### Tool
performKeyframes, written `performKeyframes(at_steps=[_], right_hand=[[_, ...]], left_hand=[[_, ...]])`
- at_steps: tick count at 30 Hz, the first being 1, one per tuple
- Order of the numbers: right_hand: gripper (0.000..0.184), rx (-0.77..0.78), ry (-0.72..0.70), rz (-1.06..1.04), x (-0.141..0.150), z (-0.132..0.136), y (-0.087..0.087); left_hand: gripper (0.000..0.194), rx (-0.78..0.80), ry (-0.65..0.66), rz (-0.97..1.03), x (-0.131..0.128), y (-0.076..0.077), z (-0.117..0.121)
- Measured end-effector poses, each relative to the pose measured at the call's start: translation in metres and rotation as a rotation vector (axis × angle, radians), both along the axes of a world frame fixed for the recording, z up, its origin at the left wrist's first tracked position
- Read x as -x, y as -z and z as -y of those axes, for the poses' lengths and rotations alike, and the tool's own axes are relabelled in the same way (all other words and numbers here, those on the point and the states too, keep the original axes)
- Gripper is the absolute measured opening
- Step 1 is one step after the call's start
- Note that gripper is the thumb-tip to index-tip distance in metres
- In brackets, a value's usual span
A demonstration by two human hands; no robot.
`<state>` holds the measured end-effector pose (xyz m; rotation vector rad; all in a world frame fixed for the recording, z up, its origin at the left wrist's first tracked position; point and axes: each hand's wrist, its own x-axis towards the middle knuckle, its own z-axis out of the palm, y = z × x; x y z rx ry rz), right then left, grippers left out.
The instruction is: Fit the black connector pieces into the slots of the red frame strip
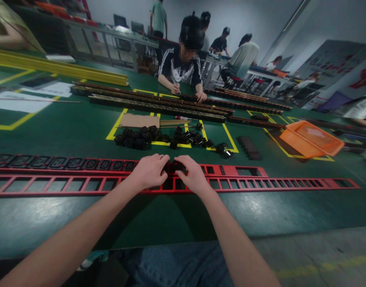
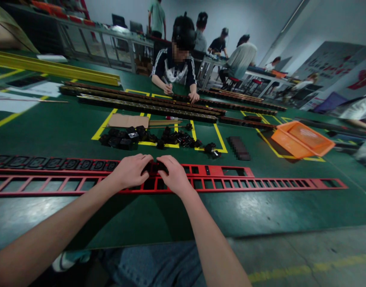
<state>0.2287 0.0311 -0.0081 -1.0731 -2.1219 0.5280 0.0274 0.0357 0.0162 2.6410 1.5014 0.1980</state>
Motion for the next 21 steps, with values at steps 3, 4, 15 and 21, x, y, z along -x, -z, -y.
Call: performKeyframes(at_steps=[3, 4, 15, 21], right_hand=[[0.047, 0.000, -0.017, -0.007, 0.0011, 0.0005, -0.0011], [0.047, 0.001, -0.017, -0.006, 0.0014, 0.0007, -0.0014], [0.043, -0.017, -0.019, 0.090, 0.0026, 0.0027, -0.0018], [0.042, -0.049, -0.025, 0.147, 0.0044, 0.0035, -0.0035]], left_hand=[[0.028, -0.004, -0.003, 0.001, -0.0006, -0.0001, -0.0003], [0.028, -0.008, -0.001, 0.003, -0.0006, 0.0001, -0.0004], [0.024, -0.041, 0.014, 0.016, 0.0004, 0.0017, -0.0005], [0.024, -0.030, 0.008, 0.008, -0.0003, 0.0005, 0.0000]])
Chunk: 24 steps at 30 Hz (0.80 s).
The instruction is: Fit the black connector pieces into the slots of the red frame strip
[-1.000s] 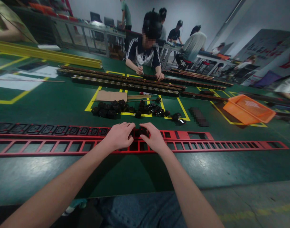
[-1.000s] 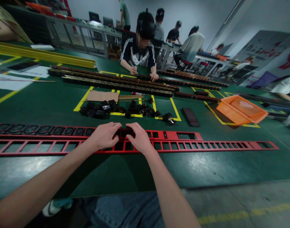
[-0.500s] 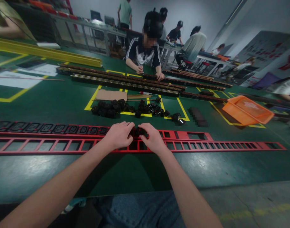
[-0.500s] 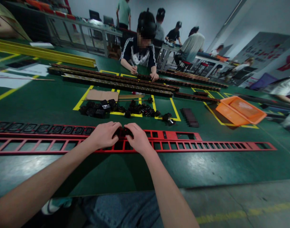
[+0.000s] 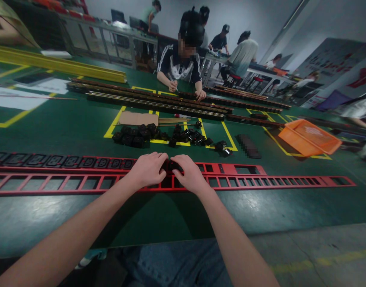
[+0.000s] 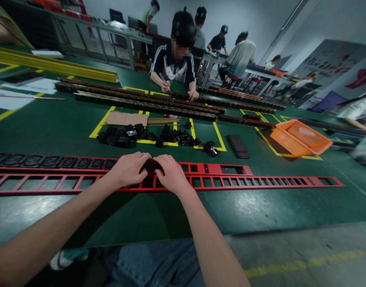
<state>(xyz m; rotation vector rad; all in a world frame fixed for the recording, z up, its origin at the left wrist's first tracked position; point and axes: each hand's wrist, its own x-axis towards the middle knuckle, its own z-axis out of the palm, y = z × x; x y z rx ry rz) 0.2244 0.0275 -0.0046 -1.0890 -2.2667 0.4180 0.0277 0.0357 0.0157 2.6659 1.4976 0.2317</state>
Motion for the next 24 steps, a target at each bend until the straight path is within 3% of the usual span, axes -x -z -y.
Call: performKeyframes(at_steps=[8, 24], right_hand=[[0.040, -0.011, 0.031, 0.165, 0.004, 0.005, -0.007], [0.031, 0.040, 0.091, 0.221, 0.004, 0.006, -0.013]], left_hand=[[0.022, -0.010, 0.011, 0.005, 0.002, 0.006, -0.002], [0.029, -0.009, 0.052, 0.055, 0.002, 0.006, -0.002]])
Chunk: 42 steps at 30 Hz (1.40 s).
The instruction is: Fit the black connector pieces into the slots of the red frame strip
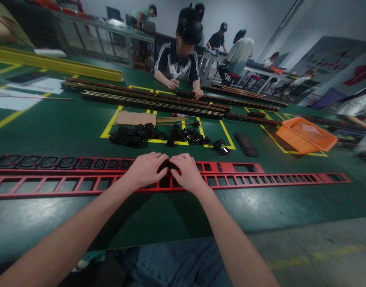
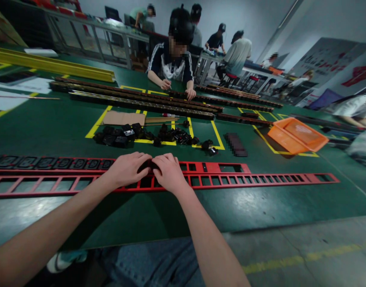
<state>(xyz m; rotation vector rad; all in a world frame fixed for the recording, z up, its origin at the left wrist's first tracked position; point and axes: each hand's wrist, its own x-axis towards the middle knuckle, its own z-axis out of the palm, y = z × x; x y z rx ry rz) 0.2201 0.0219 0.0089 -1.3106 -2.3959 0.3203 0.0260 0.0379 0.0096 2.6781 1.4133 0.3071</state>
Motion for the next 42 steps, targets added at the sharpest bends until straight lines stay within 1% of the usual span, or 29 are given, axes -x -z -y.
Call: performKeyframes(at_steps=[4, 7, 9, 14, 18, 23, 27, 29, 32, 35, 37, 38, 40, 42], right_hand=[[0.034, -0.011, 0.043, -0.024, -0.002, -0.002, 0.004], [0.029, -0.003, 0.082, -0.037, -0.005, -0.004, 0.009], [0.026, 0.023, 0.083, -0.033, -0.005, -0.005, 0.010], [0.031, 0.076, 0.057, -0.010, -0.005, -0.005, 0.009], [0.029, 0.070, 0.060, -0.019, -0.005, -0.007, 0.011], [0.028, 0.061, 0.071, -0.017, -0.006, -0.009, 0.015], [0.030, 0.074, 0.077, 0.000, -0.005, -0.008, 0.013], [0.032, 0.052, 0.083, 0.015, -0.005, -0.006, 0.011], [0.037, -0.024, 0.152, 0.047, -0.004, -0.003, 0.008], [0.044, -0.070, 0.290, 0.133, -0.004, 0.002, 0.003], [0.041, -0.068, 0.356, 0.196, -0.002, 0.006, 0.000], [0.037, -0.062, 0.366, 0.217, 0.000, 0.009, -0.001], [0.029, -0.052, 0.346, 0.235, 0.003, 0.012, -0.002], [0.025, -0.052, 0.312, 0.234, 0.006, 0.014, -0.002]], left_hand=[[0.028, -0.011, 0.005, -0.018, 0.001, 0.002, -0.001], [0.028, -0.025, 0.011, -0.021, 0.001, 0.001, -0.001], [0.027, -0.026, 0.010, -0.025, 0.001, 0.000, 0.000], [0.023, -0.028, 0.005, -0.039, 0.001, -0.001, 0.000], [0.024, -0.028, -0.001, -0.038, 0.001, -0.001, 0.001], [0.032, -0.031, 0.005, -0.012, 0.000, 0.000, 0.001], [0.029, -0.009, 0.015, -0.025, 0.000, -0.001, 0.001], [0.028, -0.013, 0.014, -0.025, 0.000, 0.000, 0.001], [0.028, -0.023, 0.012, -0.022, 0.000, 0.000, 0.002], [0.029, -0.014, 0.004, -0.013, 0.000, 0.001, 0.002], [0.030, -0.017, 0.008, 0.000, 0.000, 0.001, 0.002], [0.030, -0.023, 0.015, 0.008, 0.000, 0.001, 0.002], [0.029, -0.042, 0.028, 0.021, -0.001, 0.001, 0.002], [0.026, -0.054, 0.035, 0.022, -0.001, 0.001, 0.002]])
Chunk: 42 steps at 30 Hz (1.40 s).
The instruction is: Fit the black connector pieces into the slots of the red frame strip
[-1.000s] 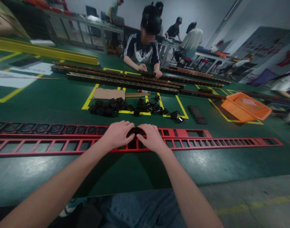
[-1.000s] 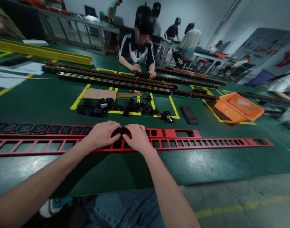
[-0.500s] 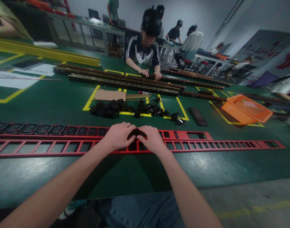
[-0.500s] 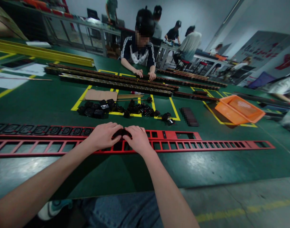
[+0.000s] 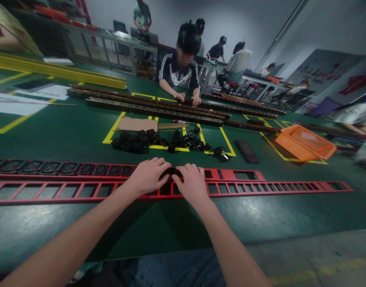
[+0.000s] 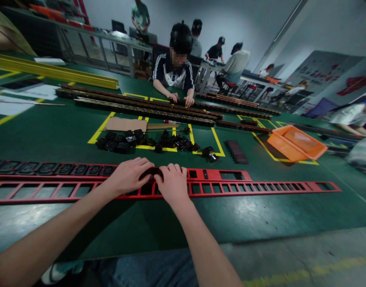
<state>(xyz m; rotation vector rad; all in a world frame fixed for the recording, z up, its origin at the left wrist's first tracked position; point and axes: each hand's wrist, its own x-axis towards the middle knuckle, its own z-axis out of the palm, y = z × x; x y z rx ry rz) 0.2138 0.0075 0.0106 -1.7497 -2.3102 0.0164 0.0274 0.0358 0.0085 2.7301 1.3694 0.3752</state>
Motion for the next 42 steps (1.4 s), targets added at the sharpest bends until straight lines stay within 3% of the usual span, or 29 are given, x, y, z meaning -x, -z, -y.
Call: performKeyframes(at_steps=[10, 18, 25, 32, 38, 42], right_hand=[[0.020, 0.006, 0.053, -0.087, 0.008, 0.001, 0.008], [0.042, 0.003, 0.195, 0.009, 0.011, 0.007, 0.000], [0.039, -0.024, 0.206, 0.051, 0.014, 0.011, -0.002], [0.052, 0.003, 0.258, 0.017, 0.005, 0.008, 0.000], [0.050, -0.097, 0.295, 0.031, -0.013, 0.004, 0.001], [0.048, 0.008, 0.376, 0.063, -0.025, 0.001, -0.004]], left_hand=[[0.032, -0.002, 0.041, -0.019, 0.001, 0.004, -0.002], [0.034, 0.020, 0.029, -0.021, 0.000, 0.004, -0.003], [0.036, 0.021, 0.025, -0.030, 0.001, 0.003, -0.002], [0.037, 0.044, 0.018, -0.039, 0.001, 0.002, -0.002], [0.037, 0.047, 0.017, -0.027, 0.002, 0.003, -0.003], [0.037, 0.038, 0.025, -0.016, 0.002, 0.005, -0.003]])
